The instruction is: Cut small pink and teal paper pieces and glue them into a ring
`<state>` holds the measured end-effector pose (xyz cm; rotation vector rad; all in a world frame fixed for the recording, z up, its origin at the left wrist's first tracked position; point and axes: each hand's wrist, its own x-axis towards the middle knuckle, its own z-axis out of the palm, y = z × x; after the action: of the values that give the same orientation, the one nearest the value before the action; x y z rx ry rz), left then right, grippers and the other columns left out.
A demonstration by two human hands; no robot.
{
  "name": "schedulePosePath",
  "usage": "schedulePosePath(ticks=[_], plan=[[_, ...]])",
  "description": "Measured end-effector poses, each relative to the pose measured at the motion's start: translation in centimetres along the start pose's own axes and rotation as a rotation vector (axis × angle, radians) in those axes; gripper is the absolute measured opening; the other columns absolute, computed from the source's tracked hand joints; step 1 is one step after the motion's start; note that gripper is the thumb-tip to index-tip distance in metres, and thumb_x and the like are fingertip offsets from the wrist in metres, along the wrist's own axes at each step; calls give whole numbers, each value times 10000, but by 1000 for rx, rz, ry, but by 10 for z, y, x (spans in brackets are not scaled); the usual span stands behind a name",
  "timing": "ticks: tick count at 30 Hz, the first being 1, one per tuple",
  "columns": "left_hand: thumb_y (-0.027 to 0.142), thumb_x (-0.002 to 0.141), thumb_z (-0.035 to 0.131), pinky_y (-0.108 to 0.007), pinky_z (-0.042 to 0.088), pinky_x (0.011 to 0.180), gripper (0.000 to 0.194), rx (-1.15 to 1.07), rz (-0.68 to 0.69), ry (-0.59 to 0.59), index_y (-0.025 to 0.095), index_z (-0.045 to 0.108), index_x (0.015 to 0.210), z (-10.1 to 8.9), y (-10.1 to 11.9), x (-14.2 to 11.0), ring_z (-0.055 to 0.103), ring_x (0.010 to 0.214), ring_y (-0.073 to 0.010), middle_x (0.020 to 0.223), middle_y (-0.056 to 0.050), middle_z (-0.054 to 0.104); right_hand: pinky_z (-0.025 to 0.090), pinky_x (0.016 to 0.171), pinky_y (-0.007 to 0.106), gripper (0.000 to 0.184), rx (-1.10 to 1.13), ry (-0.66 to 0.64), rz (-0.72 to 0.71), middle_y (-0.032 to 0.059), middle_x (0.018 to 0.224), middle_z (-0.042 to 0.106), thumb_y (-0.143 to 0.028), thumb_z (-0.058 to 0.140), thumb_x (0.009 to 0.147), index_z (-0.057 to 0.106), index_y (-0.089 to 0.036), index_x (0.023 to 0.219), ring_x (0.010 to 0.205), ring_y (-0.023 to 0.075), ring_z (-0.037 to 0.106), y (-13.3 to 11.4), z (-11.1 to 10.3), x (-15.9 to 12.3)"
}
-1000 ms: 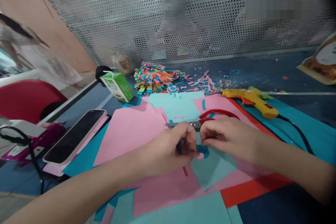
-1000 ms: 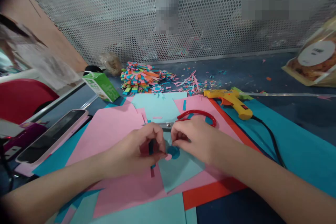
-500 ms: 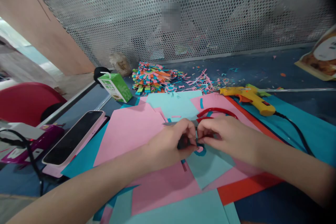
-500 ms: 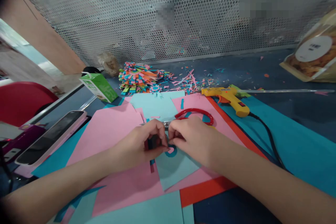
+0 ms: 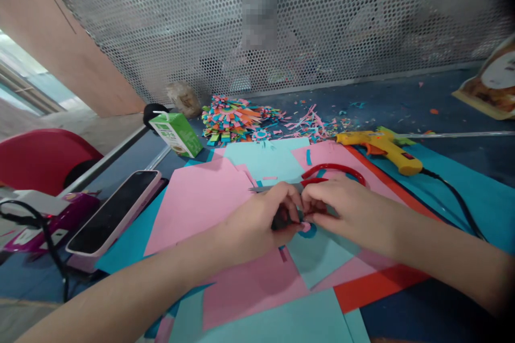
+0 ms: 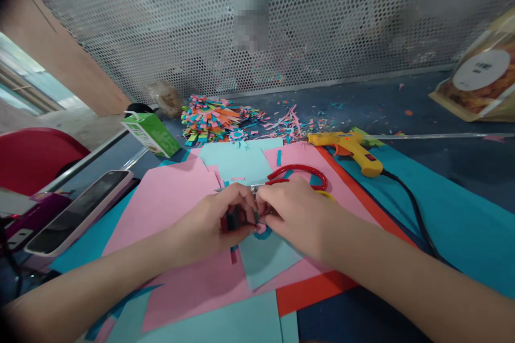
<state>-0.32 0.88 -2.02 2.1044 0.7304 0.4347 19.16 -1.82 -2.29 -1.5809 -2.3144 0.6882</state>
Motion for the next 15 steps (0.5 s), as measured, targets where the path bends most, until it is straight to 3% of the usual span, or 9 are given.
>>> schedulePosePath(ticks=[4, 10, 15], plan=[[200, 809, 625, -228, 465, 623, 174, 116, 73, 75, 204, 460, 865, -1, 0, -6, 606, 721, -116, 809, 0, 631, 349, 692, 323, 124, 1, -8, 2, 1, 729, 619, -105, 558, 790, 588, -224, 772, 778, 209, 486, 0, 0, 0], [100, 793, 554, -281, 520, 719, 134, 415, 471, 58, 196, 494, 866, -3, -6, -17, 636, 790, -159, 815, -47, 670, 353, 653, 290, 100, 33, -15, 10, -12, 733, 639, -139, 582, 800, 592, -228, 755, 772, 191, 510, -2, -2, -1], [114, 834, 518, -295, 551, 718, 109, 510, 562, 74, 173, 519, 926, -4, -7, -18, 668, 830, -186, 814, -85, 684, 368, 669, 293, 112, 30, -1, 25, -11, 739, 656, -121, 590, 794, 599, -222, 747, 765, 184, 526, -4, -2, 0]])
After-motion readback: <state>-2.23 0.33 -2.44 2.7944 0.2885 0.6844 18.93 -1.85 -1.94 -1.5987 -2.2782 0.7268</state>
